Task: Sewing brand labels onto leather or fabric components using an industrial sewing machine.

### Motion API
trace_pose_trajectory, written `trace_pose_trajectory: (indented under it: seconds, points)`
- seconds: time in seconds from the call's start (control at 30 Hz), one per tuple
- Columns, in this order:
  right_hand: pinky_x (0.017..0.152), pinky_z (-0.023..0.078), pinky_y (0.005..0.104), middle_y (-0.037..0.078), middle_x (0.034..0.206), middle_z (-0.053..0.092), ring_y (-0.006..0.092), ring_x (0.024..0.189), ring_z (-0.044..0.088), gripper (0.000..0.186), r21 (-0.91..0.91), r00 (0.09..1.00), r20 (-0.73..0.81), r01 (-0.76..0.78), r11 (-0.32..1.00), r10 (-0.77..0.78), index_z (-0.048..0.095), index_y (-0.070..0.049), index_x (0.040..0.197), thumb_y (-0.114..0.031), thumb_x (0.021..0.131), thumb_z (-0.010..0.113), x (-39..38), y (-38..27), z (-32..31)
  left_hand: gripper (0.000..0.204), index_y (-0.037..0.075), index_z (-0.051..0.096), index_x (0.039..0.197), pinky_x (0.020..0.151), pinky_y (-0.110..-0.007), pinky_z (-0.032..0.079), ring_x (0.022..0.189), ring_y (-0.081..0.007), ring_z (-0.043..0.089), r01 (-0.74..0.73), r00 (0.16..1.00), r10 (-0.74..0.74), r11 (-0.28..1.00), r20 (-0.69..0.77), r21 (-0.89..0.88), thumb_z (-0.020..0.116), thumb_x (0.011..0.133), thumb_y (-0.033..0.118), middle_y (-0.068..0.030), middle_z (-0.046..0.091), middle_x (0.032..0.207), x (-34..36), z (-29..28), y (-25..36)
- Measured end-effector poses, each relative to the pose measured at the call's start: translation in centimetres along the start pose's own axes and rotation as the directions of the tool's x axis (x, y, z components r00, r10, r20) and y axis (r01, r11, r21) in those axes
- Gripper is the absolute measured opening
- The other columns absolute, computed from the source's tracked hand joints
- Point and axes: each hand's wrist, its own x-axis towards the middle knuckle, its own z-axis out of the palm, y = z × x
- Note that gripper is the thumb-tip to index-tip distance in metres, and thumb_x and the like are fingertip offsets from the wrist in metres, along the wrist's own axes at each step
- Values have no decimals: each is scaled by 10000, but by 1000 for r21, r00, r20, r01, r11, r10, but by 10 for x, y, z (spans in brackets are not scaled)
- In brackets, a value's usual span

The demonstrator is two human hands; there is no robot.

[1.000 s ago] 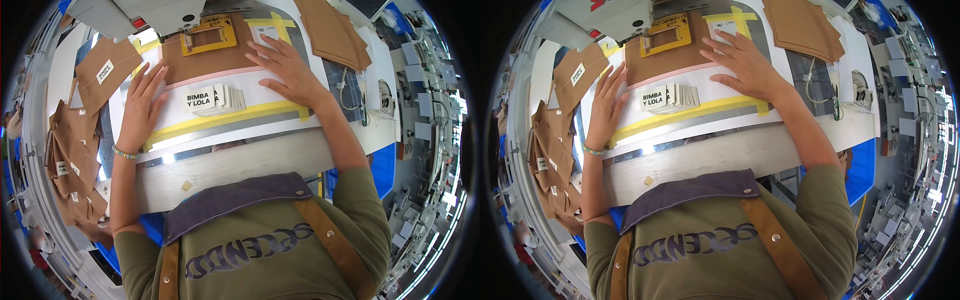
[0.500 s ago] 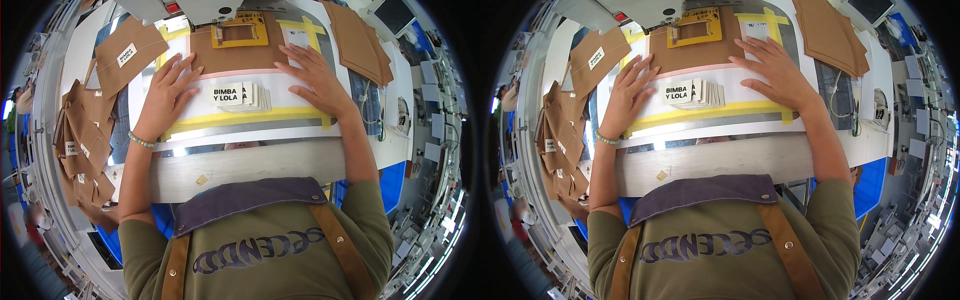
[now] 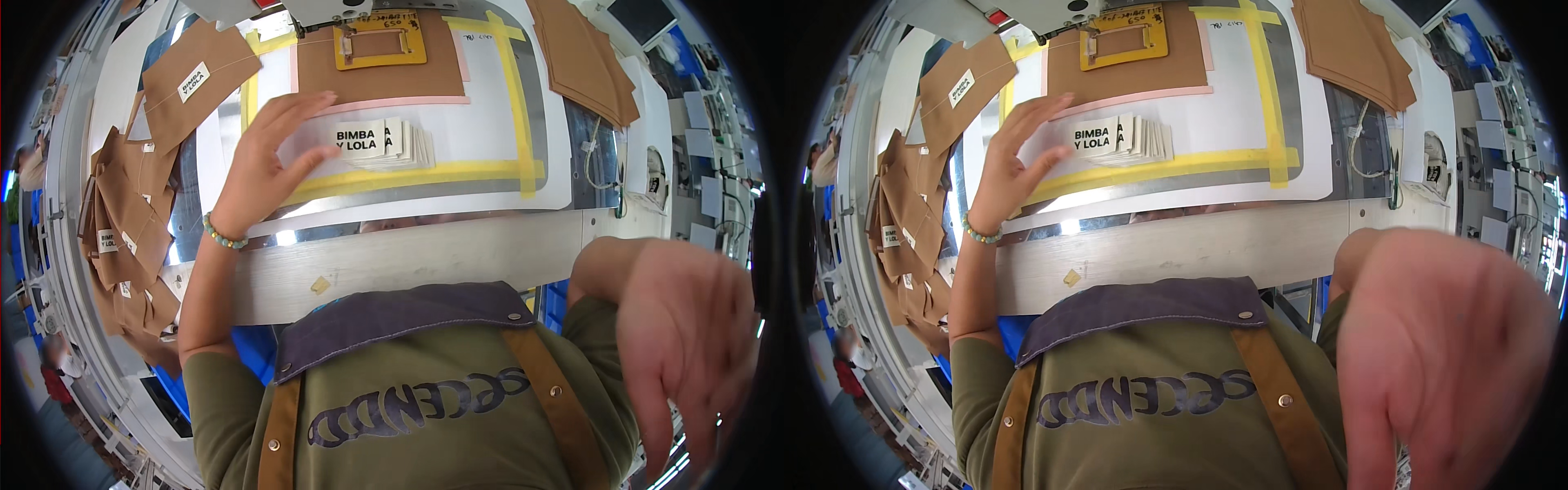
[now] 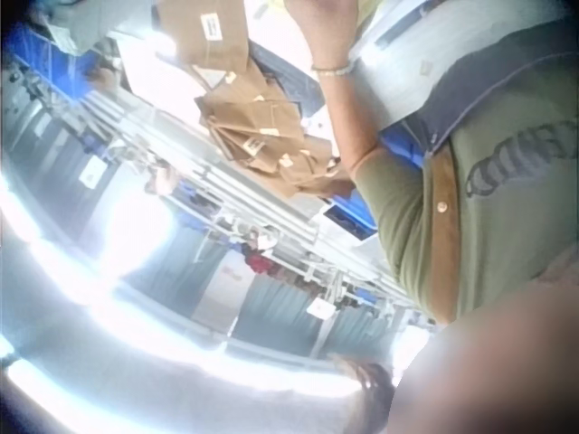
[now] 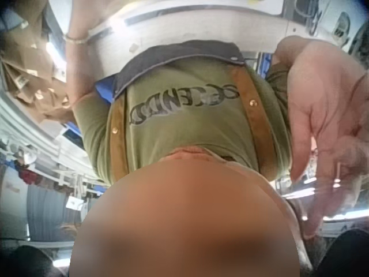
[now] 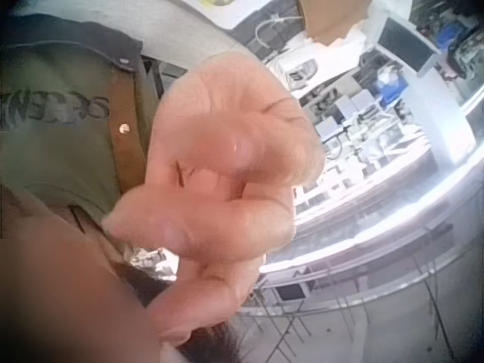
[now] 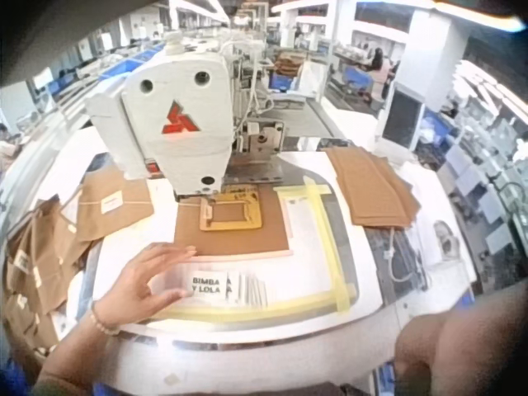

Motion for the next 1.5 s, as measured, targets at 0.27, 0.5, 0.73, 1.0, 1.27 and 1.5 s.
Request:
trace_pose_trajectory:
  seconds: [0.27, 0.5, 0.73, 1.0, 1.27, 1.5]
  points:
    - [831, 593, 414, 27, 1205, 696, 266, 1078, 689, 651, -5, 939, -223, 266, 964, -260, 653, -249, 1375, -753, 1093, 353, 27, -49, 5, 620, 55, 733, 1402, 1072, -418, 566, 1247, -335, 696, -51, 998, 46, 991, 47, 122, 916, 813, 106, -149, 736, 1384, -2, 9, 10]
    - [672, 593, 367, -21, 1058, 647, 186, 901, 665, 510, 20, 910, -246, 349, 937, -333, 672, -293, 1245, -696, 1121, 385, 54, -41, 56, 563, 47, 753, 1360, 1033, -404, 587, 1195, -320, 731, -138, 989, 141, 987, -42, 83, 905, 819, 75, -139, 758, 1347, -1, 4, 19]
    - [967, 586, 444, 118, 1330, 733, 358, 1183, 710, 365, -225, 833, 356, -363, 904, 423, 730, -67, 1160, -274, 892, 865, 8, 27, 136, 554, 46, 758, 1337, 993, -396, 603, 1172, -306, 742, -215, 965, 230, 968, -122, 129, 914, 806, 65, -131, 766, 1332, 6, 2, 27]
    - [888, 606, 420, 83, 1292, 765, 321, 1098, 745, 270, -190, 802, 383, -417, 889, 458, 758, -64, 1091, -212, 897, 873, -18, 52, 161, 515, 53, 746, 1316, 916, -397, 605, 1086, -304, 727, -240, 951, 260, 962, -167, 133, 900, 825, 85, -98, 761, 1301, 19, 8, 12]
    - [804, 614, 387, 62, 1145, 778, 271, 955, 748, 126, -320, 845, 282, -364, 875, 455, 772, -48, 977, -169, 940, 768, -33, 124, 176, 461, 63, 720, 1368, 955, -404, 603, 1197, -317, 692, -171, 978, 191, 965, -83, 200, 824, 920, 98, -115, 717, 1372, 42, 3, -14]
    - [811, 612, 358, 39, 1092, 763, 252, 974, 739, 129, -502, 919, 308, -65, 863, 248, 795, -79, 1020, -104, 893, 790, -36, 149, 172, 463, 71, 713, 1399, 1046, -409, 582, 1255, -311, 690, -172, 981, 187, 958, -48, 230, 802, 945, 87, -106, 696, 1457, 50, 8, -13]
